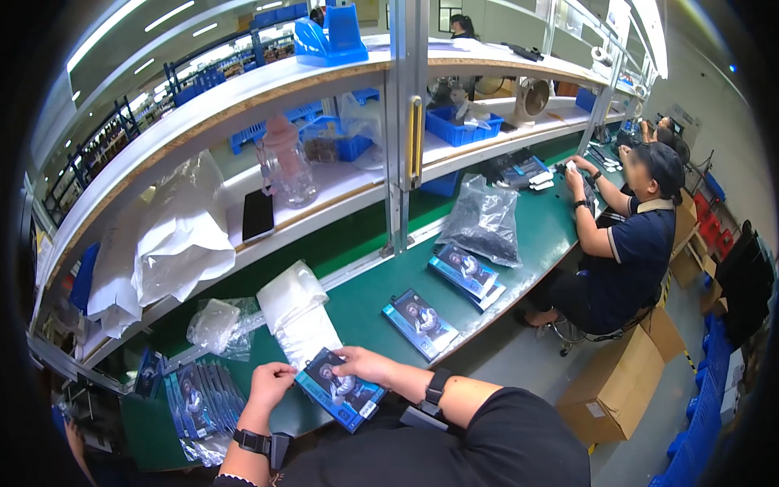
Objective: Insert small product boxes into plastic protective sleeves on an assembly line.
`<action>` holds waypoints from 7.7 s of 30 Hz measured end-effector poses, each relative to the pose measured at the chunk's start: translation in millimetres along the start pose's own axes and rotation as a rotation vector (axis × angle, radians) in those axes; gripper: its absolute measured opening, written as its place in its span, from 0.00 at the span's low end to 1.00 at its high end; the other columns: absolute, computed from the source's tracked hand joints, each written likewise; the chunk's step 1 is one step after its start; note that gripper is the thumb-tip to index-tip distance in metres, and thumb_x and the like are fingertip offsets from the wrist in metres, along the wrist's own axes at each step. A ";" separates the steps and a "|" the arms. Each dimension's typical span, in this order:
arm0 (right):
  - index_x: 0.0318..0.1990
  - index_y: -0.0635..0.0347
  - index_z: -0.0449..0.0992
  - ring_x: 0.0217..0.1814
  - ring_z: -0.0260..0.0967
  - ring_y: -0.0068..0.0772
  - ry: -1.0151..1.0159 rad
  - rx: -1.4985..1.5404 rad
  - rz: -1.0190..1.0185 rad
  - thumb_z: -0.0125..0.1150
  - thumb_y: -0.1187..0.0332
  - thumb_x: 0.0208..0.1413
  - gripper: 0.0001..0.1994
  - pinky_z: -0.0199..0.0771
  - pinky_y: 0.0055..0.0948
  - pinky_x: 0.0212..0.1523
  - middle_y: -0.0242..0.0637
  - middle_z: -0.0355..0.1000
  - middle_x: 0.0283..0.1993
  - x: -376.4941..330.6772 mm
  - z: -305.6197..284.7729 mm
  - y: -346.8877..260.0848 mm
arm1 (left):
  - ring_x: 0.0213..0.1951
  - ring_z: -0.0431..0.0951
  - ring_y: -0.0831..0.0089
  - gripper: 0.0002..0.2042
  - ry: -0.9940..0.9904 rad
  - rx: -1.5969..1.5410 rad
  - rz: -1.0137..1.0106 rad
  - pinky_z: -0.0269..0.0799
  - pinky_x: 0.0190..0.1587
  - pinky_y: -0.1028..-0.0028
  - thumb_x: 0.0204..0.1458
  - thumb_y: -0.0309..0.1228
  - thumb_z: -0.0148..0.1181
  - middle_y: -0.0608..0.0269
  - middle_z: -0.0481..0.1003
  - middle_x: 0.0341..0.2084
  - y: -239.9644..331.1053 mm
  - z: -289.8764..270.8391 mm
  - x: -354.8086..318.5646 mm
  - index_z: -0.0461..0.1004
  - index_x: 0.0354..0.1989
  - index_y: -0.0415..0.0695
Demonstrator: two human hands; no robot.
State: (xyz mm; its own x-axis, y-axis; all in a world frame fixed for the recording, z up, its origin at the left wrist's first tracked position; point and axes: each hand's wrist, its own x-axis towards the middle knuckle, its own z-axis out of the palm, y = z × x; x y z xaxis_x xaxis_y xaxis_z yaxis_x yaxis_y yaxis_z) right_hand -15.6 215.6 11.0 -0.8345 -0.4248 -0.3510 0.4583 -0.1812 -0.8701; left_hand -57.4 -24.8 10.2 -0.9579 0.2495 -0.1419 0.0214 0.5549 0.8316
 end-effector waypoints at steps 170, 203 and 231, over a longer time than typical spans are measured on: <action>0.38 0.76 0.66 0.30 0.73 0.35 0.180 -0.104 0.000 0.47 0.79 0.47 0.10 0.76 0.32 0.34 0.47 0.71 0.32 16.4 -5.6 -4.3 | 0.31 0.74 0.53 0.16 0.002 0.248 0.364 0.69 0.36 0.64 0.39 0.21 0.50 0.49 0.74 0.26 23.6 20.6 -25.9 0.75 0.40 0.42; 0.47 0.56 0.70 0.23 0.61 0.22 -0.375 -0.730 -0.537 0.60 0.72 0.47 0.18 0.65 0.22 0.28 0.33 0.68 0.26 -27.5 74.5 -38.6 | 0.34 0.74 0.67 0.18 -0.458 -1.492 -0.407 0.72 0.36 0.68 0.55 0.44 0.45 0.58 0.72 0.34 22.1 54.5 -47.7 0.67 0.45 0.42; 0.58 0.65 0.55 0.49 0.57 0.49 1.148 -1.464 0.002 0.66 0.51 0.25 0.48 0.55 0.41 0.51 0.51 0.60 0.45 -35.9 -153.6 0.3 | 0.51 0.64 0.56 0.16 0.021 0.692 0.566 0.58 0.51 0.61 0.39 0.21 0.56 0.57 0.68 0.45 8.7 36.1 -43.4 0.72 0.40 0.43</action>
State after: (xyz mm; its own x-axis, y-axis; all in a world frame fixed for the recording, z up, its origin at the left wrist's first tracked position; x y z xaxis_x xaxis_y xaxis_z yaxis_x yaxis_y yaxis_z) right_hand -32.6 367.0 -29.8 -0.8927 0.4219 0.1583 0.3850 0.8967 -0.2185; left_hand -5.3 -2.2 4.2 -0.7561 0.6207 0.2074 0.6542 0.7093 0.2624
